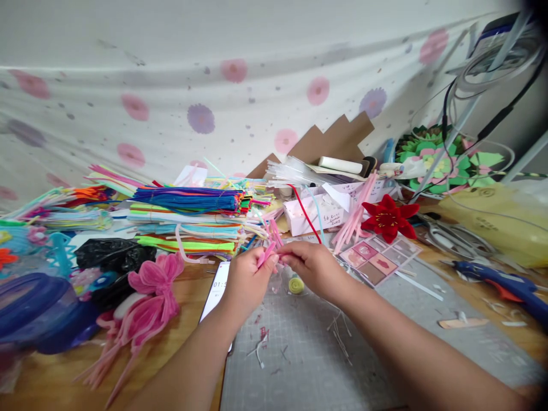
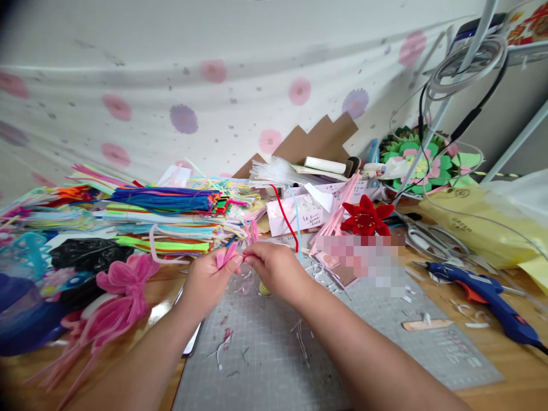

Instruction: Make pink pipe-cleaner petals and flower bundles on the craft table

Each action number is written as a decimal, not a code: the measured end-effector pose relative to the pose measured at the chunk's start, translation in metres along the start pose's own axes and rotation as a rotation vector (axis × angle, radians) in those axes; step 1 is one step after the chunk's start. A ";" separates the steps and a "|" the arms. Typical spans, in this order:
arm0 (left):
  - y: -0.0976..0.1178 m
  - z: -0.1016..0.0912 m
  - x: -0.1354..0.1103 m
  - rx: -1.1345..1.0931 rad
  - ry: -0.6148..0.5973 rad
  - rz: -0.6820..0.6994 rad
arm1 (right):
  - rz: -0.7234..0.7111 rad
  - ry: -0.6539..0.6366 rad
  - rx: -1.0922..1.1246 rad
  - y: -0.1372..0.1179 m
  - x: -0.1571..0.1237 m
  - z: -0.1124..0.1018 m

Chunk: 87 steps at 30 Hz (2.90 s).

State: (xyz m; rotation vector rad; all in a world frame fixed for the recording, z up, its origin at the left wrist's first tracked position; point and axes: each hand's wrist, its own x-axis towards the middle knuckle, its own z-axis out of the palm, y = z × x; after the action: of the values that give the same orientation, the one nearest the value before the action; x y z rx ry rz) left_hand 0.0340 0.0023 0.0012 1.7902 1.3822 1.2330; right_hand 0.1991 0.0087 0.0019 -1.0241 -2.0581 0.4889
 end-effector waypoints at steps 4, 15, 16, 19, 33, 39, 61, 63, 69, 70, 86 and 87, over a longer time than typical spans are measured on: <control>-0.004 0.002 0.001 -0.289 -0.052 -0.184 | -0.155 -0.061 -0.328 -0.001 -0.002 -0.002; 0.010 0.000 0.005 -0.750 -0.088 -0.373 | -0.191 -0.103 -0.371 0.007 -0.001 -0.019; 0.010 0.000 0.005 -0.754 -0.091 -0.371 | -0.178 -0.093 -0.272 0.009 0.000 -0.021; 0.008 0.000 0.004 -0.727 -0.095 -0.359 | -0.119 -0.082 -0.055 0.013 0.001 -0.023; 0.004 -0.003 -0.002 -0.199 -0.474 -0.221 | -0.111 -0.364 0.180 0.009 -0.002 -0.028; 0.010 0.004 -0.007 -0.760 -0.472 -0.355 | 0.117 -0.161 1.064 0.015 -0.004 -0.011; 0.004 0.016 -0.011 -0.708 -0.482 -0.199 | 0.219 -0.011 0.870 0.024 0.004 -0.006; 0.003 0.011 -0.004 -0.775 -0.306 -0.228 | 0.275 0.082 0.492 0.037 0.012 -0.007; 0.000 -0.002 0.012 -0.989 0.005 -0.316 | 0.294 -0.122 0.020 0.059 0.029 0.012; 0.000 -0.002 0.012 -1.002 0.023 -0.336 | 0.278 -0.161 -0.021 0.059 0.030 0.017; -0.002 0.009 0.005 -0.749 -0.009 -0.403 | 0.320 0.101 0.266 0.030 0.012 0.010; -0.003 0.010 0.006 -0.729 0.000 -0.399 | 0.307 0.094 0.301 0.028 0.011 0.011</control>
State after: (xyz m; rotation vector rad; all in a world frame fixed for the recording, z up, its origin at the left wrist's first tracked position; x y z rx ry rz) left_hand 0.0416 0.0096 -0.0034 0.9623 1.0234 1.2820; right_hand 0.2001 0.0343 -0.0175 -1.1568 -1.6872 0.8615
